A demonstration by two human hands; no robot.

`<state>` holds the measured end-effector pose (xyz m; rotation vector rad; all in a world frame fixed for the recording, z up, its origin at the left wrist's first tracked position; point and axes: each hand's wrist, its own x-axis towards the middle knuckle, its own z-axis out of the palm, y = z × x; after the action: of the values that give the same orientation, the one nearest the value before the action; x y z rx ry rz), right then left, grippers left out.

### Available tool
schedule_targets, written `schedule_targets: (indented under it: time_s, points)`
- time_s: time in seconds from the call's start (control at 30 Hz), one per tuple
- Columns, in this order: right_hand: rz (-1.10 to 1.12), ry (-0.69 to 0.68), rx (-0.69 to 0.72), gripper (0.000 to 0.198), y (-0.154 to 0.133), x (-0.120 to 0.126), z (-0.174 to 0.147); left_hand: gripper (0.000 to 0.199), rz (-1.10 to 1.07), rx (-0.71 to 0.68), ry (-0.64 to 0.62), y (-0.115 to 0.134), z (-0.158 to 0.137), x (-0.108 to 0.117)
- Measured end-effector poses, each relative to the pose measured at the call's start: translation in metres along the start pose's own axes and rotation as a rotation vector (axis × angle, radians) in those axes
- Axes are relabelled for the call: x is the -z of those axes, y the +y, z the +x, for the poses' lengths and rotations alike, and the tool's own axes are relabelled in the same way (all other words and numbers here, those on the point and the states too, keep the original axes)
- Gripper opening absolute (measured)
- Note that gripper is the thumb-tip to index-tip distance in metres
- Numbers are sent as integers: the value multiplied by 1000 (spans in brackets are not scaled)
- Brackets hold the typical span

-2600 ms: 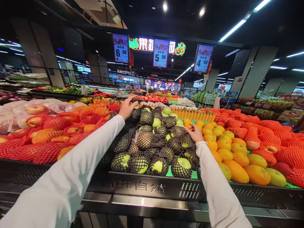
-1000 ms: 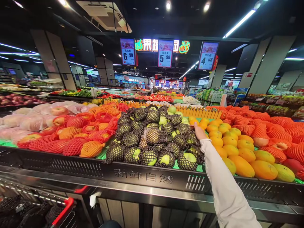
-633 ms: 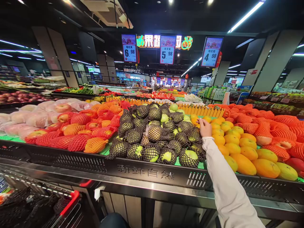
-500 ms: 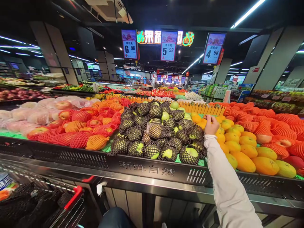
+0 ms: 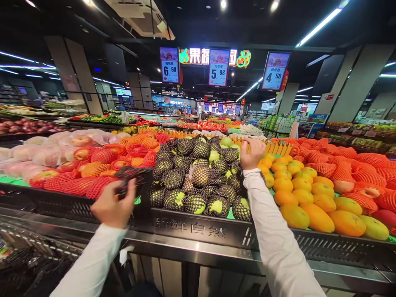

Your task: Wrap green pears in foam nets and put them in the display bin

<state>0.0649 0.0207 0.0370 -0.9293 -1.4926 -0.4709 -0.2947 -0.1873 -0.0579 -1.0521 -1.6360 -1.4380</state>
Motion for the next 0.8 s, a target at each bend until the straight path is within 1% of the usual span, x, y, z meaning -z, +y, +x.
schedule_targets:
  time_s: [0.07,0.1,0.13,0.17,0.23,0.27,0.3,0.37,0.4,0.43,0.5,0.57,0.63,0.67,0.73,0.8]
  points:
    - [71,-173,38,41,7,-15,-11,30,-74,-82,-114,56,4,-47]
    - [115,-268,72,42,14,-20,-17,32,-137,-145,-176,87,7,-69]
    - [148,-329,87,43,22,-23,-21,33,-208,-215,-214,119,11,-88]
    - [173,-356,77,45,31,-25,-24,33,-284,-303,-301,149,14,-105]
    - [245,-333,-10,47,47,-25,-26,35,-378,-440,-450,200,18,-135]
    - [298,-304,-72,49,52,-24,-25,35,-374,-506,-547,218,20,-148]
    - [365,-281,-128,49,56,-24,-23,34,-347,-571,-648,230,20,-161]
    - [511,-280,-203,50,58,-26,-21,28,-259,-667,-829,240,19,-184]
    - [567,-306,-222,49,58,-28,-20,23,-233,-699,-892,239,17,-194]
    - [602,-348,-234,47,57,-30,-21,19,-235,-709,-928,235,15,-203]
    - [621,-451,-241,43,54,-35,-23,13,-330,-655,-929,224,13,-215]
    - [618,-533,-212,37,52,-38,-27,11,-475,-529,-880,213,13,-221]
    - [610,-557,-196,35,49,-37,-30,10,-574,-395,-840,207,14,-224]
    - [599,-556,-204,35,48,-36,-31,9,-604,-349,-832,206,15,-225]
    - [572,-571,-253,37,46,-33,-31,7,-645,-287,-826,206,17,-229]
    - [591,-620,-310,39,44,-29,-31,6,-692,-233,-813,206,18,-232]
